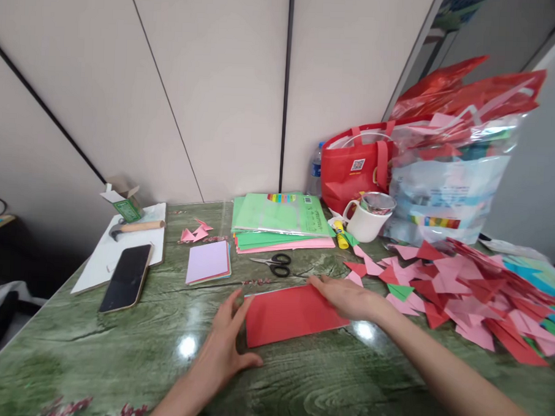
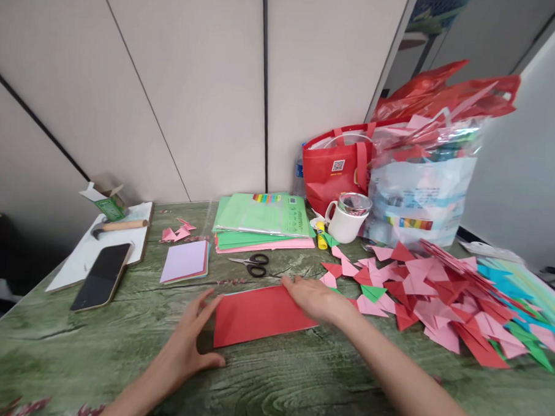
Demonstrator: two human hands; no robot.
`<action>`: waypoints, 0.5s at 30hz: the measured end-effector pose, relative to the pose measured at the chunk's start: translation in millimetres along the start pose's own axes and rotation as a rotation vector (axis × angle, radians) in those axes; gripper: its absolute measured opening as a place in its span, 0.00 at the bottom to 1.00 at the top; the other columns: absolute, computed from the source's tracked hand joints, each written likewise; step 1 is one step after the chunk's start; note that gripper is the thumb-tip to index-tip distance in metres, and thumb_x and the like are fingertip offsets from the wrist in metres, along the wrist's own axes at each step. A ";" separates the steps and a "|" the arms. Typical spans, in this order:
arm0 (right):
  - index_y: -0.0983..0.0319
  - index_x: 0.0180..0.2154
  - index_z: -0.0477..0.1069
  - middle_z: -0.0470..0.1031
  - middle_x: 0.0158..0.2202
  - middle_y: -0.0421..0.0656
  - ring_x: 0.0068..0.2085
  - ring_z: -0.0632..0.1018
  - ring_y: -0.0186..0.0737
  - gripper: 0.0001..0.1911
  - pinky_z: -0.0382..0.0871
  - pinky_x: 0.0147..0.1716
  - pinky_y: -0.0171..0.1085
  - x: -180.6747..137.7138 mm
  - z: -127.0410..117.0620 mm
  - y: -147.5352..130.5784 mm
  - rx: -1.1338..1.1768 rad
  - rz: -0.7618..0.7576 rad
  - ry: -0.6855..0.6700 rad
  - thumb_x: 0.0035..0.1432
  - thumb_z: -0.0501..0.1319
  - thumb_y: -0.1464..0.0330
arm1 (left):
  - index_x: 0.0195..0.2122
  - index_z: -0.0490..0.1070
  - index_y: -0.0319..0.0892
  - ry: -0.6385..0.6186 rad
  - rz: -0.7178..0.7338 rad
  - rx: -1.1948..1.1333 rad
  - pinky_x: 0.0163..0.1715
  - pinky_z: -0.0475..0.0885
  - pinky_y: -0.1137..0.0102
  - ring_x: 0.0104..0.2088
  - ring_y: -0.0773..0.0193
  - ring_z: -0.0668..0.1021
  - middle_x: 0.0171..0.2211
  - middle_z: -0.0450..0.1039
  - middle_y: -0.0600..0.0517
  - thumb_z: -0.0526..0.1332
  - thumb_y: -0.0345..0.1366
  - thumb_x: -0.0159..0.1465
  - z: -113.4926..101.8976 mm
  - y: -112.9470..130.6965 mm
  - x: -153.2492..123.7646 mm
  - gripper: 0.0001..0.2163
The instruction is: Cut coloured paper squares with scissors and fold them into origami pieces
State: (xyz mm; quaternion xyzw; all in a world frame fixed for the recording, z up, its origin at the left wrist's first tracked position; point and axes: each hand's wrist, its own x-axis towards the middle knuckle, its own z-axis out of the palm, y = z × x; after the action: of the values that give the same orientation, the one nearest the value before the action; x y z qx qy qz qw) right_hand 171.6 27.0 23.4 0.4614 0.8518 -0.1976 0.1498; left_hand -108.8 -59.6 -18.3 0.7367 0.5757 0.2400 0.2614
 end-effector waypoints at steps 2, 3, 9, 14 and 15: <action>0.65 0.50 0.59 0.70 0.45 0.56 0.44 0.75 0.51 0.27 0.61 0.33 0.38 -2.3 -1.6 -1.0 -0.007 -0.016 0.018 0.47 0.49 0.84 | 0.64 0.48 0.51 -0.072 0.104 0.128 0.57 0.52 0.46 0.63 0.42 0.51 0.65 0.41 0.41 0.74 0.36 0.38 -1.7 1.0 4.6 0.53; 0.64 0.49 0.60 0.70 0.44 0.54 0.42 0.75 0.49 0.26 0.60 0.33 0.38 -4.1 -2.5 -2.4 -0.012 -0.022 0.031 0.47 0.49 0.84 | 0.65 0.43 0.50 -0.121 0.140 0.168 0.58 0.48 0.45 0.64 0.43 0.47 0.66 0.39 0.40 0.75 0.37 0.38 -2.4 1.1 7.2 0.55; 0.61 0.46 0.61 0.69 0.41 0.47 0.32 0.75 0.39 0.29 0.55 0.26 0.34 -23.8 -0.5 -18.3 -0.054 0.002 0.171 0.41 0.47 0.86 | 0.65 0.32 0.53 -0.169 0.238 0.225 0.56 0.57 0.48 0.63 0.47 0.54 0.64 0.48 0.42 0.70 0.34 0.49 -6.1 -0.6 9.3 0.52; 0.60 0.46 0.60 0.68 0.41 0.45 0.27 0.74 0.37 0.30 0.48 0.21 0.34 -41.6 12.4 -20.2 -0.211 -0.006 0.337 0.41 0.47 0.87 | 0.65 0.32 0.50 -0.022 0.394 0.312 0.53 0.63 0.52 0.60 0.48 0.59 0.60 0.54 0.41 0.65 0.29 0.54 -11.4 6.2 0.8 0.47; 0.60 0.46 0.59 0.67 0.41 0.45 0.26 0.74 0.36 0.29 0.46 0.21 0.34 -43.1 15.7 -18.8 -0.238 -0.005 0.372 0.42 0.47 0.87 | 0.65 0.32 0.49 0.008 0.427 0.340 0.53 0.64 0.52 0.59 0.48 0.60 0.59 0.56 0.41 0.64 0.29 0.55 -12.4 7.9 0.0 0.46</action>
State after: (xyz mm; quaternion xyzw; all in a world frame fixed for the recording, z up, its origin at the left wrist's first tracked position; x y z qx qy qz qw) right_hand 179.7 -21.1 32.2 0.4668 0.8833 -0.0077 0.0429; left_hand -111.2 -59.8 -3.8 0.8736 0.4406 0.1925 0.0752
